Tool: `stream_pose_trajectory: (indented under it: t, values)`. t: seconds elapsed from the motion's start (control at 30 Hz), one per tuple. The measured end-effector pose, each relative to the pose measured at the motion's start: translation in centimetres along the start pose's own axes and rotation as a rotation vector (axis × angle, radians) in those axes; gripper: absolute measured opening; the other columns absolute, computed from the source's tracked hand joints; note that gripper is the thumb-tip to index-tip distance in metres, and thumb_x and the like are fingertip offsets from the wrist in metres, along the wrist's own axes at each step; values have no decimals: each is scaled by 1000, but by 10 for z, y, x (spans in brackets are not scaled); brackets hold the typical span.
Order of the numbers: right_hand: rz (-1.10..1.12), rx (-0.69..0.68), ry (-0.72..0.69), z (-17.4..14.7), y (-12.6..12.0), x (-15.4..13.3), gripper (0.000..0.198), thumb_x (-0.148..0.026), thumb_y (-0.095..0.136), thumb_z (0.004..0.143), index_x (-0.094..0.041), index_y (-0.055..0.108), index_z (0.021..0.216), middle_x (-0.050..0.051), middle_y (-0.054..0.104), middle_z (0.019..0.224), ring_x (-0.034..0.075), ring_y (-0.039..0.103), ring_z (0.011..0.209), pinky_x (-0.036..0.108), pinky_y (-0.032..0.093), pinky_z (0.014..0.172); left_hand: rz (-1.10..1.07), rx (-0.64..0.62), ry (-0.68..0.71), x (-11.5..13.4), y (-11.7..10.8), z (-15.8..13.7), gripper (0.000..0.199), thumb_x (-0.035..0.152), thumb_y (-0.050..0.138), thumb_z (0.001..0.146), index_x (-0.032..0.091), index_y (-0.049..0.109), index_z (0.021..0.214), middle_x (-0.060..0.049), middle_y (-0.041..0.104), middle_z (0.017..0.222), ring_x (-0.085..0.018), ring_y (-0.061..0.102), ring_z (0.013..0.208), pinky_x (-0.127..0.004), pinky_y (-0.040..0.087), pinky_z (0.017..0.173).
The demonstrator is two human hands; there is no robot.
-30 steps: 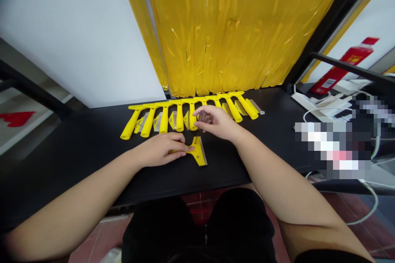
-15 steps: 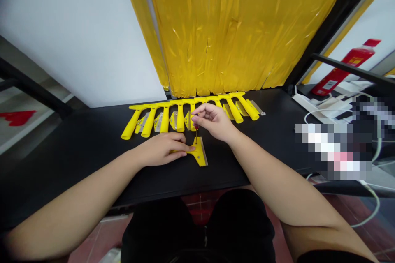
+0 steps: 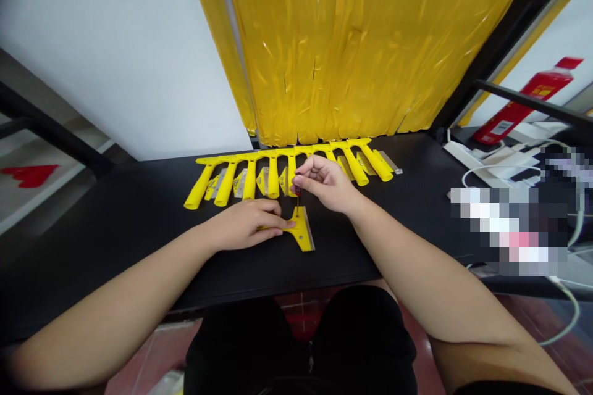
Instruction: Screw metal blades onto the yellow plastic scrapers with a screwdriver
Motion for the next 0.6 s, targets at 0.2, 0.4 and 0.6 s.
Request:
stream_pose_trajectory:
  t: [0.2, 0.4, 0.6]
  values:
    - [64, -15, -24, 1, 1, 5, 25, -35, 86, 89, -21, 65, 91, 0, 78, 83, 15, 78, 74, 30, 63, 74, 0, -7, -5, 1, -2, 0, 34, 33, 59, 108, 35, 71, 140, -2, 66, 103, -16, 66, 91, -27, 52, 79]
    - [223, -80, 108, 1, 10, 9, 24, -39, 80, 94, -20, 70, 104, 2, 75, 90, 15, 73, 77, 33, 59, 78, -2, -9, -1, 1, -2, -1, 34, 34, 60, 108, 37, 71, 140, -2, 66, 102, -16, 65, 91, -26, 51, 79]
    - [534, 66, 150, 0, 28, 6, 25, -36, 76, 96, -26, 53, 96, -8, 52, 66, 10, 42, 57, 23, 39, 58, -13, 5, -25, 0, 1, 0, 35, 33, 59, 108, 35, 70, 141, -2, 65, 102, -16, 64, 93, -27, 52, 81]
Point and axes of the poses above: each hand's wrist, its own z-axis towards the middle knuckle, its own y-axis out of the palm, x = y × z, the point moved 3 cm from there along z, towards the middle knuckle
